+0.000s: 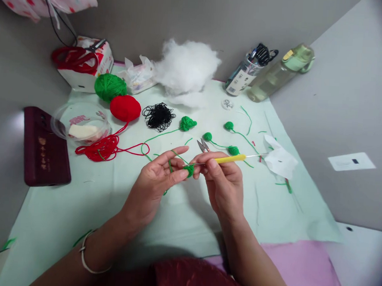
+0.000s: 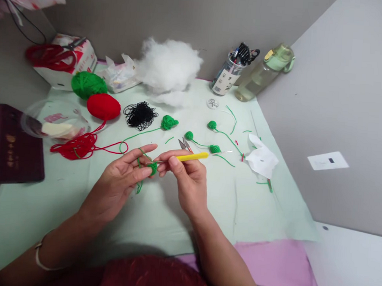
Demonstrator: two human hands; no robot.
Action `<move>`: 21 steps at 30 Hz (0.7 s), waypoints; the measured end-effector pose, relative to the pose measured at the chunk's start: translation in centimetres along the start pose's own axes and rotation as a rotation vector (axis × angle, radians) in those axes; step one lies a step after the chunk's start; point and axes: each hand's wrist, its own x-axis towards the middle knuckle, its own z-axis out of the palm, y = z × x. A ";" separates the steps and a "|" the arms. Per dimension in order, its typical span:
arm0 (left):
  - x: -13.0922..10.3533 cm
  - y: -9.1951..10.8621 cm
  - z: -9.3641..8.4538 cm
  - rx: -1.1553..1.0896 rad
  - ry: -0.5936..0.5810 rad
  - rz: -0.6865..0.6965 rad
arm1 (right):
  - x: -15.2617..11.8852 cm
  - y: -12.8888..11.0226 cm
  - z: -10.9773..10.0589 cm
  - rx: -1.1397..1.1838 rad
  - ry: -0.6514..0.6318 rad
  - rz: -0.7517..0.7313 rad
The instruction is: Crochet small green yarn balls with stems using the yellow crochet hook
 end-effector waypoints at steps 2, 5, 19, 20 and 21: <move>-0.1 0.2 0.0 0.015 0.004 -0.010 | 0.1 -0.1 -0.1 0.022 0.007 0.002; -0.2 0.3 0.0 0.015 0.009 -0.022 | -0.1 -0.2 -0.1 0.022 -0.010 -0.017; -0.6 -0.1 0.1 0.228 0.115 0.140 | -1.9 0.3 -0.1 -0.826 -0.135 -0.650; -0.5 -0.1 0.2 0.151 0.086 0.085 | -2.0 0.5 -0.1 -0.878 -0.115 -0.682; -0.5 -0.1 0.2 0.061 0.044 0.008 | -2.0 0.6 -0.2 -0.894 -0.088 -0.703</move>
